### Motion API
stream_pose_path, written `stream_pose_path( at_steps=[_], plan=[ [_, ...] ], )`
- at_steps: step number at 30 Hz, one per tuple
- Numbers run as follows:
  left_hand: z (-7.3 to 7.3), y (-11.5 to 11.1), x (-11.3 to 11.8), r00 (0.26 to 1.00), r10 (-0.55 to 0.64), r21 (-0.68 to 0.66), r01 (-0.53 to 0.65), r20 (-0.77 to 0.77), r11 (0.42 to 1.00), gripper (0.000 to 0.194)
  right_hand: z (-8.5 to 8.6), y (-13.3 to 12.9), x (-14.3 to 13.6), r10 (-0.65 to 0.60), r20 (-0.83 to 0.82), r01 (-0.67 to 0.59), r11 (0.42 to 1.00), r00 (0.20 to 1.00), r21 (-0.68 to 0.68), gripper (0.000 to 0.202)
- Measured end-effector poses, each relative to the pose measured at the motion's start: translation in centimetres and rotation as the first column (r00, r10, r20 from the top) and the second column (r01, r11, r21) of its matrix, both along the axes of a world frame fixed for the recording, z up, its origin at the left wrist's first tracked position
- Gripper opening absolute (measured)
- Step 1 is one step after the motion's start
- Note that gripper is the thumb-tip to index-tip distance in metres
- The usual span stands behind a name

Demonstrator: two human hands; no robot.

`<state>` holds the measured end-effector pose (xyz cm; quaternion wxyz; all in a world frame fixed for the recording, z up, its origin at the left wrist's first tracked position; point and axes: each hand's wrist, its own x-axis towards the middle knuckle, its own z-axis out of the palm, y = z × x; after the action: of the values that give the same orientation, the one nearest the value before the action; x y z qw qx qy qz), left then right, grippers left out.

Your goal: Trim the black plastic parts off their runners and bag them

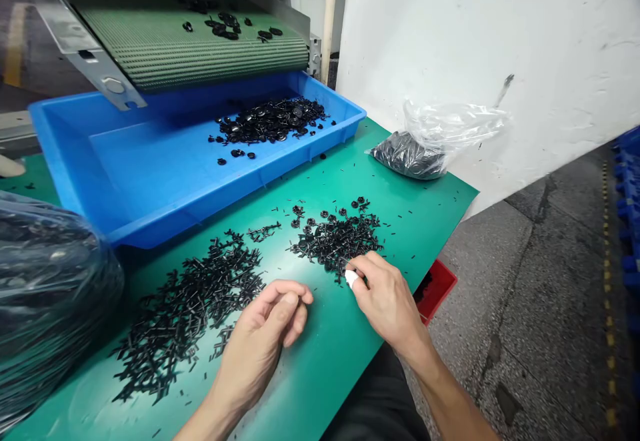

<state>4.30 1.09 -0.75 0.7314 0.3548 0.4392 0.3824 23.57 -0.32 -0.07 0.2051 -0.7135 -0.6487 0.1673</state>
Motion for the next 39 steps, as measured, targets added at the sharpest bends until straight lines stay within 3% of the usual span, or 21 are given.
stream_pose_path(
  at_steps=[6,11,18,23,32,35,39],
  plan=[
    [0.1,-0.4,0.1,1.0,0.021,0.073,-0.022,0.019,0.997,0.025,0.1,0.1,-0.4,0.021,0.016,-0.021,1.0,1.0,0.007,0.024],
    [0.2,-0.6,0.2,0.995,0.034,0.078,-0.026,-0.092,0.997,0.028,0.4,0.1,-0.6,0.028,-0.012,-0.027,0.999,1.0,0.022,0.021],
    [-0.3,0.0,0.1,0.998,-0.055,0.087,0.058,-0.037,0.995,0.023,0.6,-0.4,-0.7,-0.017,-0.128,0.034,0.991,0.992,0.127,0.018],
    [-0.5,-0.4,0.1,0.999,0.032,0.087,-0.03,-0.028,0.996,0.022,0.2,-0.6,-0.8,-0.019,-0.154,0.039,0.991,0.988,0.126,0.017],
    [0.9,0.1,0.8,0.988,0.133,-0.049,-0.13,0.075,0.99,0.042,-0.1,-0.9,-0.4,-0.02,-0.167,0.044,0.989,0.986,0.142,0.019],
    [0.8,0.1,0.7,0.986,0.122,-0.034,-0.119,0.113,0.992,0.039,0.7,-1.2,-1.2,0.027,-0.214,0.009,0.986,0.976,0.166,0.021],
    [0.1,-0.1,0.2,0.999,0.013,0.035,-0.015,0.053,0.999,0.028,1.4,-1.7,-3.3,0.134,-0.299,-0.093,0.985,0.945,0.148,0.024]
  ],
)
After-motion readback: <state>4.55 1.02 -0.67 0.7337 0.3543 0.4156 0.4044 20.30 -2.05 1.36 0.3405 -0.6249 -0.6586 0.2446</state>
